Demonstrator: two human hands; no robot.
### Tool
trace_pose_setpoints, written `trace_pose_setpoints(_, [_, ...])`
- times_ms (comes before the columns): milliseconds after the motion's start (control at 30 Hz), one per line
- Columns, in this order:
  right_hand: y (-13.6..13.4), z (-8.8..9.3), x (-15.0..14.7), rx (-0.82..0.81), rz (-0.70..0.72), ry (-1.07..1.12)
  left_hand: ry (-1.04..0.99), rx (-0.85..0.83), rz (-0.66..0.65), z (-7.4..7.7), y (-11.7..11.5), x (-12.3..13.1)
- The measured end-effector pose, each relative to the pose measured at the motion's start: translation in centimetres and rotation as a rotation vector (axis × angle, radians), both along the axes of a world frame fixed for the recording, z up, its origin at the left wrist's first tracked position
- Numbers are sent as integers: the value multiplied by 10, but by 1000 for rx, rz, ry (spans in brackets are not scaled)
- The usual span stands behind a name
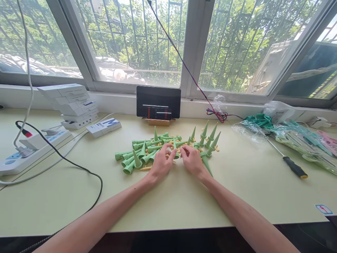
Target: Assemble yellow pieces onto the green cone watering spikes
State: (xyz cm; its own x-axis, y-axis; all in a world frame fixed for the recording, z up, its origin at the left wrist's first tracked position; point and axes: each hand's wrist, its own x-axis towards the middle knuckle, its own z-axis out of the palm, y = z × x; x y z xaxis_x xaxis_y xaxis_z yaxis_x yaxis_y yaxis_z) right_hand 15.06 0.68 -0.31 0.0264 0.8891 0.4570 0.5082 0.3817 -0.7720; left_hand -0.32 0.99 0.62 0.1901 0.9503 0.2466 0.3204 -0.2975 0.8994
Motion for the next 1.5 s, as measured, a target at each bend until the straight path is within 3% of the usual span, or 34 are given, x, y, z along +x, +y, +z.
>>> trace_pose_setpoints(467, [3,-7,6,-123,-32,-221,226,141,-24,-9,2,-3])
trace_pose_setpoints(867, [-3,1,5,-164,74,-306,281,219,51,-11,5,-5])
trace_pose_setpoints(1067, [-4,1,6,-182,54,-275,285,214,58,-10,4,-5])
trace_pose_setpoints(1500, [-6,10,5,15,-62,-64,352,200,67,-11,6,-4])
